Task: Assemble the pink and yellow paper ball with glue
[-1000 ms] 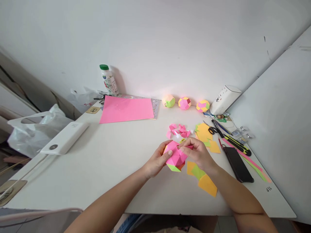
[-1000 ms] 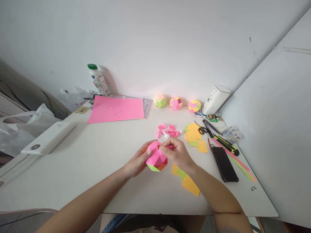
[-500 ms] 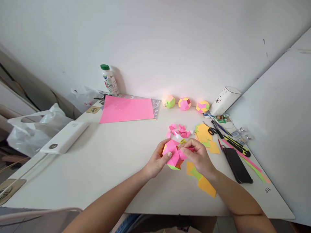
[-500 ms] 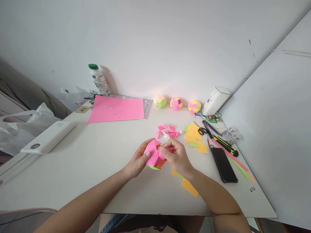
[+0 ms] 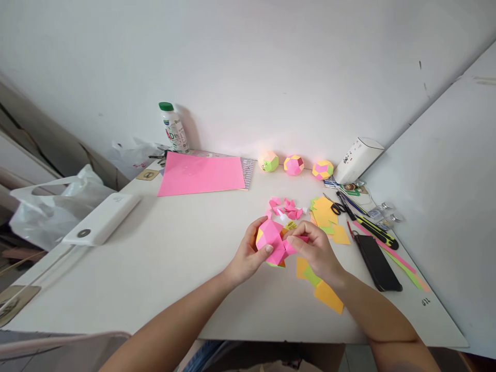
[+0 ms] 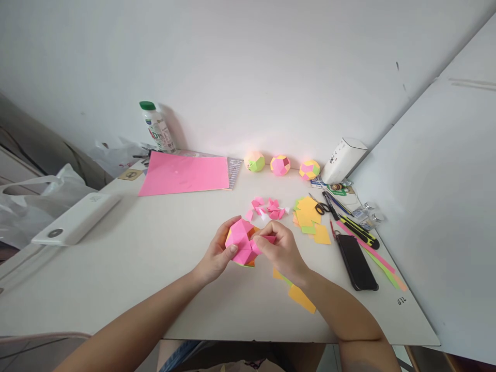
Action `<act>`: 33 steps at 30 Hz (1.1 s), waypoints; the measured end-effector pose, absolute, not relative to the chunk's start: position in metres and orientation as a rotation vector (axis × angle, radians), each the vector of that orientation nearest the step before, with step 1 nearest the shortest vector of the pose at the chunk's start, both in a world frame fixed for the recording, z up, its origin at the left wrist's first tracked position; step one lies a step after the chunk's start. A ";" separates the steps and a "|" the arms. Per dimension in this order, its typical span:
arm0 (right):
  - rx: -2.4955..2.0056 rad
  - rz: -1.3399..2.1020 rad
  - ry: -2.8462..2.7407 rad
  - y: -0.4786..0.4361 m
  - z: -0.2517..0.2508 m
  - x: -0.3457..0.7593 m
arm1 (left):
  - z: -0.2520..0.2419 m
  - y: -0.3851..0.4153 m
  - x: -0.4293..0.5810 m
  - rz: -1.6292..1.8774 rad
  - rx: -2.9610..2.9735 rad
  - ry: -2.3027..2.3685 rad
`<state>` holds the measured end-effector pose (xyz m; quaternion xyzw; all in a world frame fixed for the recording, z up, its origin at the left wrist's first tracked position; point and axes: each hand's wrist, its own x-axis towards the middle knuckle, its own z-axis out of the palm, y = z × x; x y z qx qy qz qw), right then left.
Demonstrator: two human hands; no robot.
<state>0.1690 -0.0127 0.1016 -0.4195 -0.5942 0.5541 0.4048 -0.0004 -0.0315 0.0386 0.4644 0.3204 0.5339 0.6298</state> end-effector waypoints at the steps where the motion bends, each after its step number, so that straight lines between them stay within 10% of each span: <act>1: -1.064 1.393 -1.499 -0.013 0.102 0.169 | 0.039 -0.032 0.000 1.229 1.070 0.740; 33: -0.956 1.391 -1.558 -0.013 0.103 0.170 | 0.038 -0.028 -0.004 1.225 1.105 0.713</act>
